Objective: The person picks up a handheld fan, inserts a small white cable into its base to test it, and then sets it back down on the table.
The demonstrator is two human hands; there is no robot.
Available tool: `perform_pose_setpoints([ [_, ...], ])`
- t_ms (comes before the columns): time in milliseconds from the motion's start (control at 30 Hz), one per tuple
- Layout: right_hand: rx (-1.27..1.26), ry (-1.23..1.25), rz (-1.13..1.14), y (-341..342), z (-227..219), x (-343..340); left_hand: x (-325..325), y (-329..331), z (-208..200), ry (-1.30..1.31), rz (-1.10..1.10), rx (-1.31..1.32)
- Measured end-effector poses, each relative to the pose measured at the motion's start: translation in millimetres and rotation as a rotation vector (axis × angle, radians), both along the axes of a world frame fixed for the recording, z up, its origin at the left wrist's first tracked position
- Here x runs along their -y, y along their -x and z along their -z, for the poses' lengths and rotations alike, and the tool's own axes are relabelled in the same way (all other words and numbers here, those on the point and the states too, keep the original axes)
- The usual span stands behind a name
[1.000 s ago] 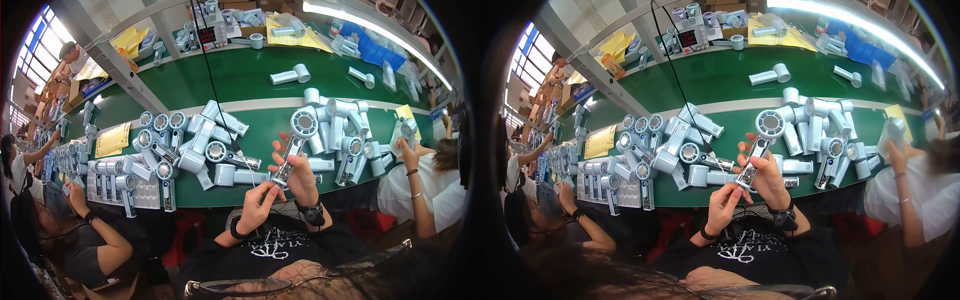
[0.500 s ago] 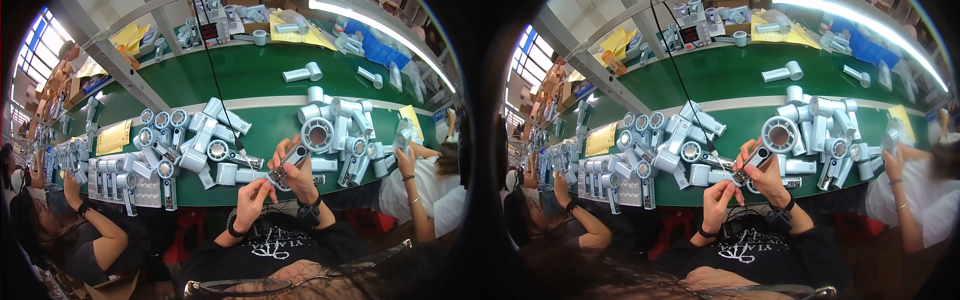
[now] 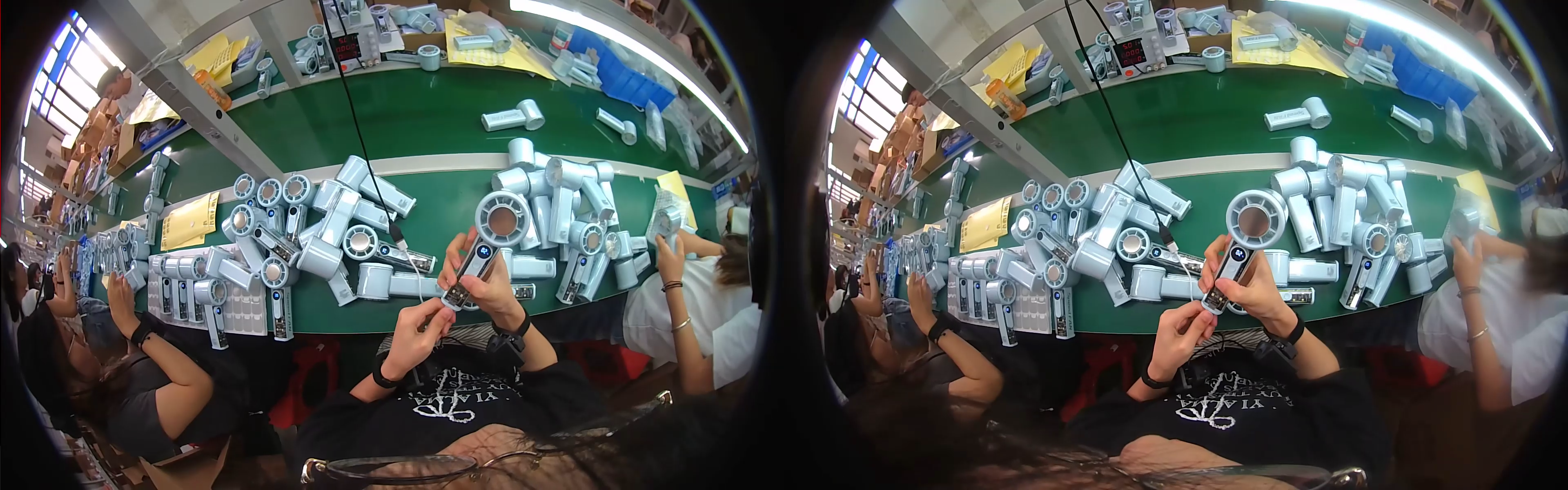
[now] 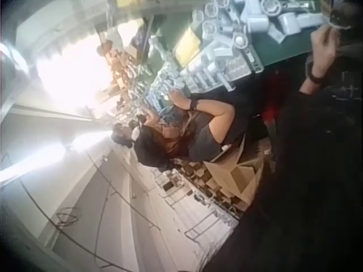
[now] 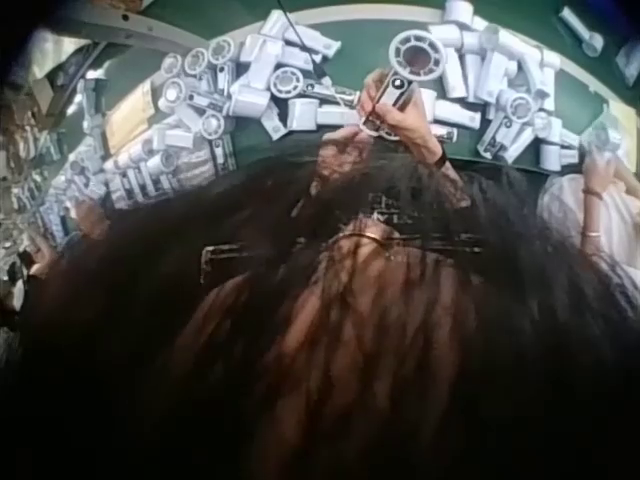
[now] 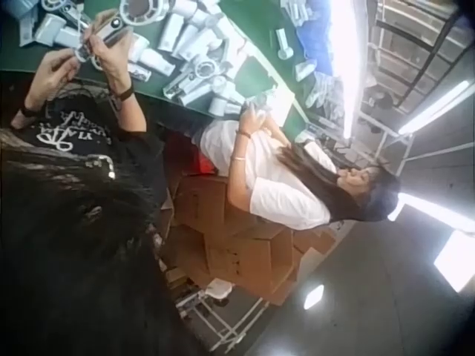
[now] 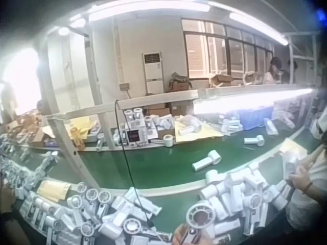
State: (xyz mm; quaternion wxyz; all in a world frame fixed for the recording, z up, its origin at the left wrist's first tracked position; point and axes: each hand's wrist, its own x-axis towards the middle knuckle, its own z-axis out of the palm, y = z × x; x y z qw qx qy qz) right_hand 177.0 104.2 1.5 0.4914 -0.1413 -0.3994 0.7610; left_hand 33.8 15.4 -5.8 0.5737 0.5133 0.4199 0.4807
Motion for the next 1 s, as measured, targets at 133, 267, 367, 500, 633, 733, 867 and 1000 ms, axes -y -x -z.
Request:
perform_pose_setpoints([
  [133,-0.068,-0.028,0.011,0.4,-1.6,5.0,0.1,2.6,1.4,0.149,0.03,0.176],
  [267,0.047,-0.101,-0.104,-7.8,-8.2,-1.7,2.0,3.2,-2.0,0.09,0.032,0.163],
  [367,0.068,-0.113,-0.078,-9.7,-20.1,1.7,1.5,-0.5,-7.3,-0.041,0.0,0.117],
  [500,0.112,-0.176,-0.071,-11.7,-17.4,0.4,1.2,1.0,-11.5,-0.098,-0.095,0.11],
  [633,0.179,-0.153,-0.099,-13.2,-22.7,2.3,4.4,1.2,-3.9,-0.113,-0.13,0.243],
  [733,0.21,-0.136,-0.116,-12.7,-23.2,3.7,7.2,2.3,-2.8,-0.169,-0.185,0.235],
  [867,0.232,-0.133,-0.104,-12.6,-26.2,8.3,10.2,-0.1,-5.8,-0.096,-0.236,0.295],
  [1000,0.241,-0.076,-0.017,-6.3,-31.9,24.2,10.8,-5.6,5.0,-0.088,-0.327,0.296],
])
